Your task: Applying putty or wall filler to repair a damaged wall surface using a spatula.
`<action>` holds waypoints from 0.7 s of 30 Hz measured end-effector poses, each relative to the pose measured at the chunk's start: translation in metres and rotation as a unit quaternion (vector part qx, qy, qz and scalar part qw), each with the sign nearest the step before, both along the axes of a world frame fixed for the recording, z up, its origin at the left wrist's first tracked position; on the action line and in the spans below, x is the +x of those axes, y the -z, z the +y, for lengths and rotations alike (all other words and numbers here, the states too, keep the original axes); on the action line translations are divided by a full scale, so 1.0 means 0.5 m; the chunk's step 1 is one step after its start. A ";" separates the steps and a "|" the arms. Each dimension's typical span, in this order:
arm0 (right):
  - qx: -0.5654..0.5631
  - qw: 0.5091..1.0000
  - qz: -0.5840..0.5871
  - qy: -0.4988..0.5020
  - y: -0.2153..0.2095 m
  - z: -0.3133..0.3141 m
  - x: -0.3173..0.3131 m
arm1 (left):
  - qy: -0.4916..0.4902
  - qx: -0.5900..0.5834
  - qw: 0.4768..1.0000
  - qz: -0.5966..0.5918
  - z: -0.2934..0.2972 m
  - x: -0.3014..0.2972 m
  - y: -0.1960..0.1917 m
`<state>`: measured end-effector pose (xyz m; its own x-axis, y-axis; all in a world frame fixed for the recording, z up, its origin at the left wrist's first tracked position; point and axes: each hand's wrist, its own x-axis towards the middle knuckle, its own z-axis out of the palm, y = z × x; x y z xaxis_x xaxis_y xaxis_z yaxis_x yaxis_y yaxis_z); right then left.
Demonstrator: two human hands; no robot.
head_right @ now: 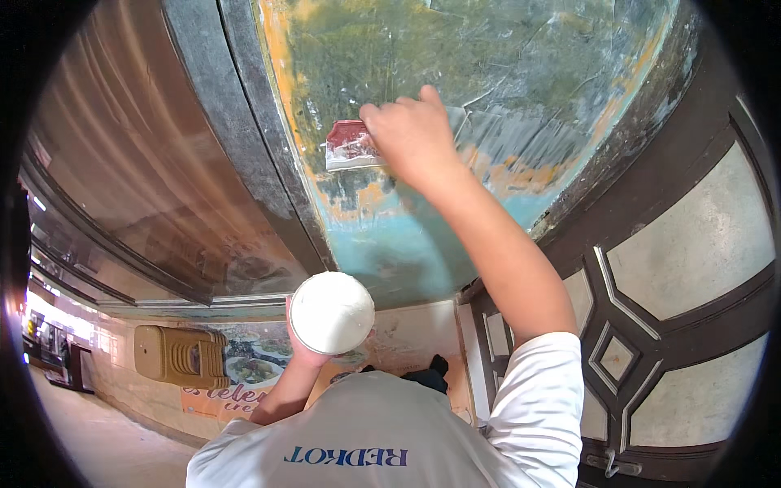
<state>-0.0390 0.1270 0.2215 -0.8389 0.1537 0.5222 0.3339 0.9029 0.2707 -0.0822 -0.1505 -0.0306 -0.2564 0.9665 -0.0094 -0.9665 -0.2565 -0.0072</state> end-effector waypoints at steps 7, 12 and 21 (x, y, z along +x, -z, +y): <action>0.127 0.991 0.036 0.037 -0.006 -0.010 -0.020 | -0.045 -0.102 0.986 0.123 -0.009 -0.008 0.017; 0.143 0.988 0.044 0.027 -0.013 0.001 -0.020 | -0.024 -0.078 0.993 0.087 -0.010 -0.012 0.005; 0.054 0.993 0.094 -0.047 -0.117 0.041 0.027 | 0.000 -0.035 0.997 0.065 -0.019 0.000 -0.025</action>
<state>-0.0254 0.1472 0.2803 -0.7325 0.0133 0.6806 0.3031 0.9016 0.3086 -0.0820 -0.1599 -0.0181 -0.2607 0.9645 -0.0433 -0.9579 -0.2528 0.1364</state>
